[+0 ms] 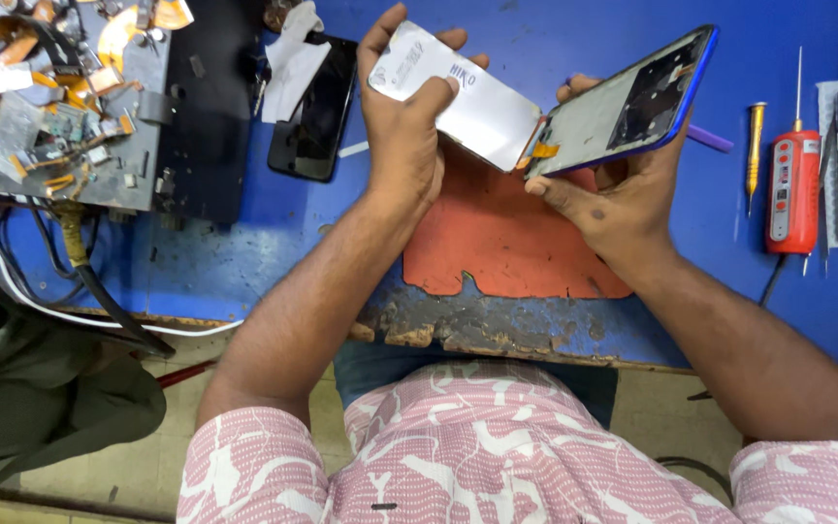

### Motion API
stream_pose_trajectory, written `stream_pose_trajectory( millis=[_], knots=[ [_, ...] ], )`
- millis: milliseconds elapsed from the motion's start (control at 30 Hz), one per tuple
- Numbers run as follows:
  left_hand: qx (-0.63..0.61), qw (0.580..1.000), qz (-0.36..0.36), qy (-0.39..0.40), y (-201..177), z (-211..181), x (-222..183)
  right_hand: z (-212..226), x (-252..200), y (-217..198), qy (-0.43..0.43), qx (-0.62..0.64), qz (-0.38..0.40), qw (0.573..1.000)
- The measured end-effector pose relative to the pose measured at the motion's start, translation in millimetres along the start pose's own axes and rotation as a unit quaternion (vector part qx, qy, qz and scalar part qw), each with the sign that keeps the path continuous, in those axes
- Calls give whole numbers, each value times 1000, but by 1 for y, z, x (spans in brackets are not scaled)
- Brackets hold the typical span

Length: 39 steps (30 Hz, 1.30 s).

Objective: The person repeatedly opens and closes the back cover of a blue smartphone to check the fit and alignment of the internal components. They handle the device with both hands, pressing along the edges and inspecting the battery and motherboard area.

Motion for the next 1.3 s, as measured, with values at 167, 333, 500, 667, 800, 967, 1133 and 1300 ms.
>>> stream_pose_trajectory(
  millis=[167,333,500,667,800,967,1133,1300],
  knots=[
    [-1,1000,10,-2,2,-6,0,3,1,0,-12,-10,7,1000],
    [16,998,52,-18,9,-3,-3,9,5,2,10,26,1,1000],
    [31,982,182,-46,18,-1,-11,17,8,2,-11,-51,22,998],
    [68,952,290,-65,23,4,-19,17,13,4,29,-133,44,990],
    [66,940,327,-69,26,16,-24,19,17,11,51,-157,60,984],
    [159,936,309,-58,19,36,-26,30,18,13,31,-305,76,949],
    [111,951,276,-90,16,37,-21,40,27,16,43,-348,88,932],
    [126,957,251,-69,17,32,-19,43,24,17,1,-391,98,915]
  ],
)
Point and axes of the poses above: each hand's wrist, its own x-axis towards the middle knuckle, its own y-axis out of the palm, z = x × y, the point moved 6 cm from there along x, towards the middle knuckle, and after that the axes turned 13 degrees about z, right-handed, at the moved point
